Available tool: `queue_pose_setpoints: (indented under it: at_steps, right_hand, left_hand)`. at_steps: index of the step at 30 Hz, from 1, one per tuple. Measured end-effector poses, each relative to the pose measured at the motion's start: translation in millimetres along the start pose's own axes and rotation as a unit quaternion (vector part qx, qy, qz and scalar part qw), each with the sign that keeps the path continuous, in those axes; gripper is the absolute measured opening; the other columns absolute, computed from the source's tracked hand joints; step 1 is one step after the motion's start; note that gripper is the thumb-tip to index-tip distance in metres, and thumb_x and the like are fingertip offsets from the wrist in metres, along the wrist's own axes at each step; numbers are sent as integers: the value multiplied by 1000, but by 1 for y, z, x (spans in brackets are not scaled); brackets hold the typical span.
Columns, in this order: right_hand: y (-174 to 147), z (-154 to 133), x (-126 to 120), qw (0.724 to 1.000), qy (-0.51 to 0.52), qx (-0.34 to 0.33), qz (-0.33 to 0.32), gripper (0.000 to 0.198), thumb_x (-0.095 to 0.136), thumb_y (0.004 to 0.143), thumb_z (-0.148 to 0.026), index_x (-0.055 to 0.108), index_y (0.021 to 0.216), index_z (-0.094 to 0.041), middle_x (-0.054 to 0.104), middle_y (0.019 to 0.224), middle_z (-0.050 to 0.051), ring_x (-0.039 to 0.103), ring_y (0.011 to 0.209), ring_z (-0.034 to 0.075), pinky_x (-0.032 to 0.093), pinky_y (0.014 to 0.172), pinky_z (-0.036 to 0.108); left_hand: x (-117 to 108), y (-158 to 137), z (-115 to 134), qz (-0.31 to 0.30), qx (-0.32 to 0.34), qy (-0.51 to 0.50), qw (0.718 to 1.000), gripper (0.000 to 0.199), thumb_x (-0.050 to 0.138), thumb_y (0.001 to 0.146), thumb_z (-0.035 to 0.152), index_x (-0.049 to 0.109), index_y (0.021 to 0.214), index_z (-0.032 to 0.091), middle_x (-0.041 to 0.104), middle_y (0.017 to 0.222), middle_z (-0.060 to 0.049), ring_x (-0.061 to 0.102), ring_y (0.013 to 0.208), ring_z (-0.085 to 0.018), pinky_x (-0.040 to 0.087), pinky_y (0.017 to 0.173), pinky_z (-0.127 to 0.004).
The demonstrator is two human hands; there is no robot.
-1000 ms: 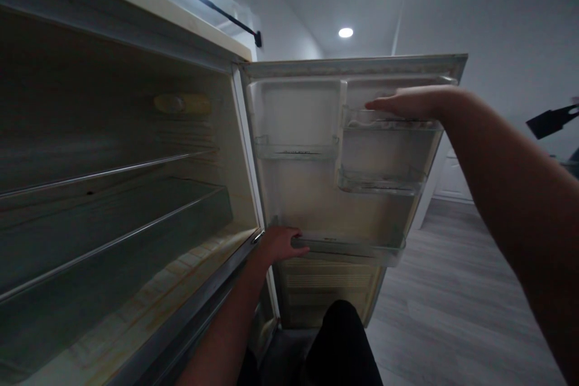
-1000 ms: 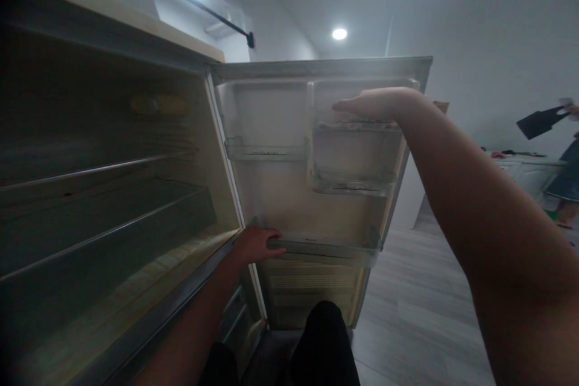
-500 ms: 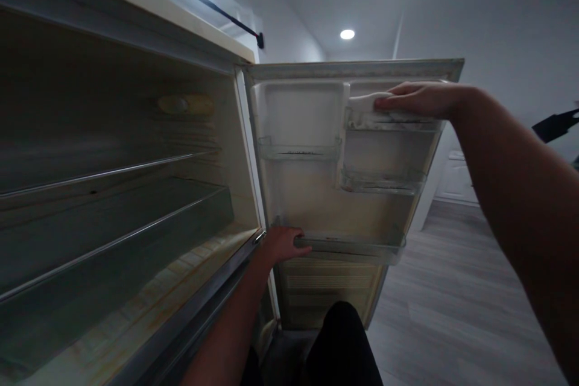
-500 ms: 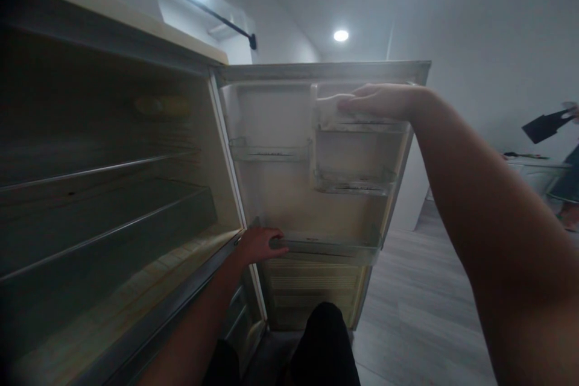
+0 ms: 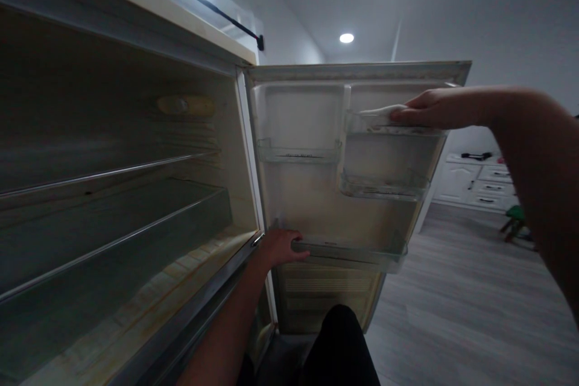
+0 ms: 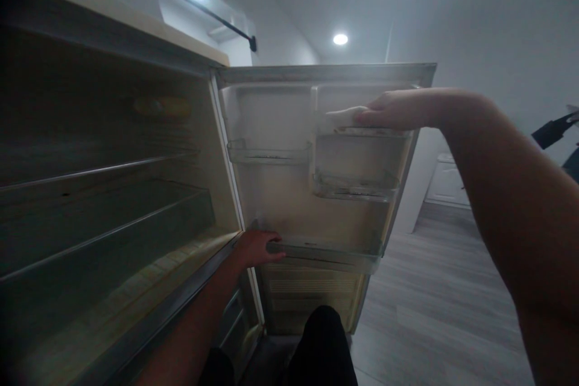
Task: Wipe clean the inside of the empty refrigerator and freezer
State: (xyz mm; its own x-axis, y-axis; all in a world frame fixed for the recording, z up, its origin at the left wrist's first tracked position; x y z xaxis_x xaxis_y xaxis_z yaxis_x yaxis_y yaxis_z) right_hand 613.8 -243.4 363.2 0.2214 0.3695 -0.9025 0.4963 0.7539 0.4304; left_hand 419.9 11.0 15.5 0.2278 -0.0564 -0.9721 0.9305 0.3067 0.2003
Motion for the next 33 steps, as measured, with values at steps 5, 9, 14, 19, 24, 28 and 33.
queue_pose_setpoints:
  at_steps: [5, 9, 14, 19, 24, 28, 33]
  right_hand:
    - [-33, 0, -28, 980, 26, 60, 186, 63, 29, 107, -57, 69, 88, -13, 68, 85, 10, 61, 76, 16, 51, 78, 42]
    - [-70, -32, -31, 892, 45, -28, 448, 72, 12, 108, -56, 68, 107, -11, 71, 99, 17, 68, 98, 29, 56, 85, 50]
    - [-58, -73, 51, 911, -134, -262, 288, 52, 40, 102, -31, 47, 152, -18, 40, 161, 15, 36, 150, 38, 34, 120, 62]
    - [-45, -69, 73, 909, -151, -228, 315, 82, 39, 93, -26, 5, 167, -30, 36, 165, 4, 26, 153, 39, 24, 120, 72]
    - [-28, -79, 58, 925, -172, -176, 289, 76, 43, 90, -38, 23, 163, -25, 58, 143, 11, 43, 136, 44, 27, 118, 72]
    - [-7, -93, 54, 933, -189, -147, 268, 46, 37, 100, -32, 54, 138, -11, 62, 124, 20, 56, 123, 40, 36, 112, 66]
    - [9, -94, 64, 925, -189, -125, 306, 42, 32, 105, -35, 53, 131, -10, 62, 117, 21, 59, 114, 38, 46, 98, 61]
  left_hand:
    - [1, 0, -1, -3, 6, -3, 1000, 61, 62, 80, 75, 73, 117, 28, 79, 116, -5, 72, 109, -33, 52, 92, -43]
    - [1, 1, -1, 0, 9, -6, 1000, 61, 60, 81, 76, 73, 117, 28, 78, 116, -5, 72, 109, -32, 52, 92, -43]
    - [1, 0, 0, -1, 1, -7, 1000, 60, 63, 80, 75, 73, 117, 28, 79, 115, -6, 72, 108, -32, 51, 92, -42]
    - [1, 1, 0, 11, 5, -15, 1000, 59, 62, 81, 74, 73, 116, 28, 79, 115, -4, 72, 108, -31, 50, 95, -42]
    - [3, 2, 0, 9, -2, -19, 1000, 60, 62, 80, 75, 73, 117, 29, 78, 116, -5, 71, 109, -32, 50, 95, -42]
    - [3, 4, 3, 9, -3, -16, 1000, 59, 61, 83, 73, 73, 118, 27, 78, 116, -7, 71, 107, -33, 50, 94, -44]
    - [6, 8, 5, 6, -3, 1, 1000, 58, 57, 86, 73, 75, 115, 27, 78, 115, -8, 71, 107, -33, 50, 95, -45]
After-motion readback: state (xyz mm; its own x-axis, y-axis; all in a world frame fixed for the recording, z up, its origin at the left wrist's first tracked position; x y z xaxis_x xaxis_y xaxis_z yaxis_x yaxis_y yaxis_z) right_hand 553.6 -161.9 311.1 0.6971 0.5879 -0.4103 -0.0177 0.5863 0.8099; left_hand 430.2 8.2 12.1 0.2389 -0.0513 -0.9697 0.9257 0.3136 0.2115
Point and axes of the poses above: each hand's wrist, its own y-axis towards the middle knuckle, its own x-axis out of the palm, z = x × y, the point moved 6 cm from there along y, towards the middle knuckle
